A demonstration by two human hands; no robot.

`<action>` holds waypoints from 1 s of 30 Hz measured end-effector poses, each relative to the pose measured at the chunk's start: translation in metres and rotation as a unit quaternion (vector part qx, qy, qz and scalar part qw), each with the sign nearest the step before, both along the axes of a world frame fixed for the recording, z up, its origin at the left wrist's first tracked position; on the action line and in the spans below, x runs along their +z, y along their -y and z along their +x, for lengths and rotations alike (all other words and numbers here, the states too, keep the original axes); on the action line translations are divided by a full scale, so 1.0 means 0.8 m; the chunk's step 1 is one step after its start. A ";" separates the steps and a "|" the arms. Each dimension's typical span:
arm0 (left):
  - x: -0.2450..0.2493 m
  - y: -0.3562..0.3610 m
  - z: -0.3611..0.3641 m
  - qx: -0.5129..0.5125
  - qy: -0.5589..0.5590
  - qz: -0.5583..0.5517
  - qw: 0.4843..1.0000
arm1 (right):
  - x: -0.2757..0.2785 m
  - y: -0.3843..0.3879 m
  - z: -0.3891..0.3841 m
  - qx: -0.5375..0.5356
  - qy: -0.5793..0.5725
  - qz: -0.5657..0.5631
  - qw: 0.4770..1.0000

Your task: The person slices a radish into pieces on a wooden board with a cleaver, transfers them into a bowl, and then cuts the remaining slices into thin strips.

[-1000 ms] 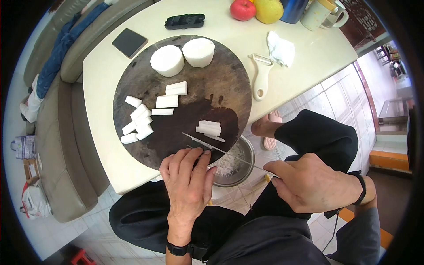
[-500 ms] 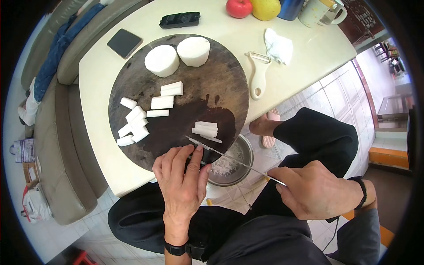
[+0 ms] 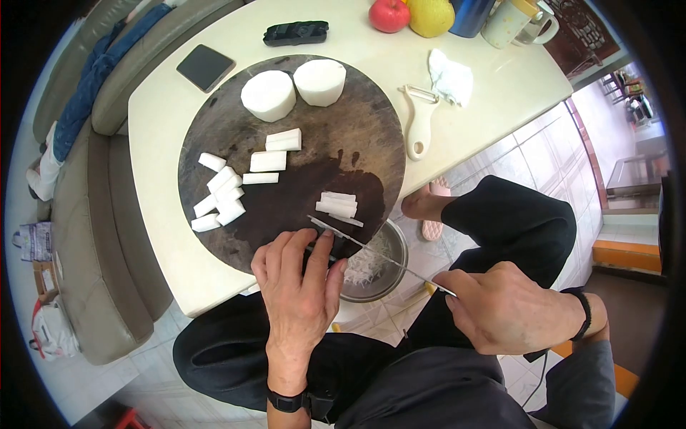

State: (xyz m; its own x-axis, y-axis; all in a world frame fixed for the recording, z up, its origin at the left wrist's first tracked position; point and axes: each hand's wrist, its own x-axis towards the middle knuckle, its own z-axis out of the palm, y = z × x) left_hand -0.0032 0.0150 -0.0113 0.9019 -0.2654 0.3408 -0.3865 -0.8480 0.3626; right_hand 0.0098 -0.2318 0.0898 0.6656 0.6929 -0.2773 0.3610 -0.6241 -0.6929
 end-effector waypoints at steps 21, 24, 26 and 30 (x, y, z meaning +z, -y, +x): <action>-0.011 -0.004 -0.016 0.049 0.075 -0.102 0.991 | -0.021 -0.046 0.025 -0.061 0.084 0.035 0.994; -0.009 -0.014 -0.030 0.036 0.071 -0.082 0.993 | -0.023 -0.038 0.014 -0.052 0.090 0.037 0.994; -0.011 -0.011 -0.031 0.026 0.077 -0.077 0.994 | -0.023 -0.034 0.006 -0.042 0.104 0.041 0.993; -0.013 -0.006 -0.030 0.007 0.076 -0.047 0.996 | -0.019 -0.031 -0.003 -0.023 0.069 0.014 0.997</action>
State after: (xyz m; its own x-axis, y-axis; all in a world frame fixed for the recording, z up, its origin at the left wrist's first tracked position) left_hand -0.0273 0.0196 -0.0217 0.8412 -0.2133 0.4969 -0.4314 -0.8189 0.3786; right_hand 0.0075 -0.2074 0.0748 0.7278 0.6663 -0.1625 0.4251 -0.6242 -0.6555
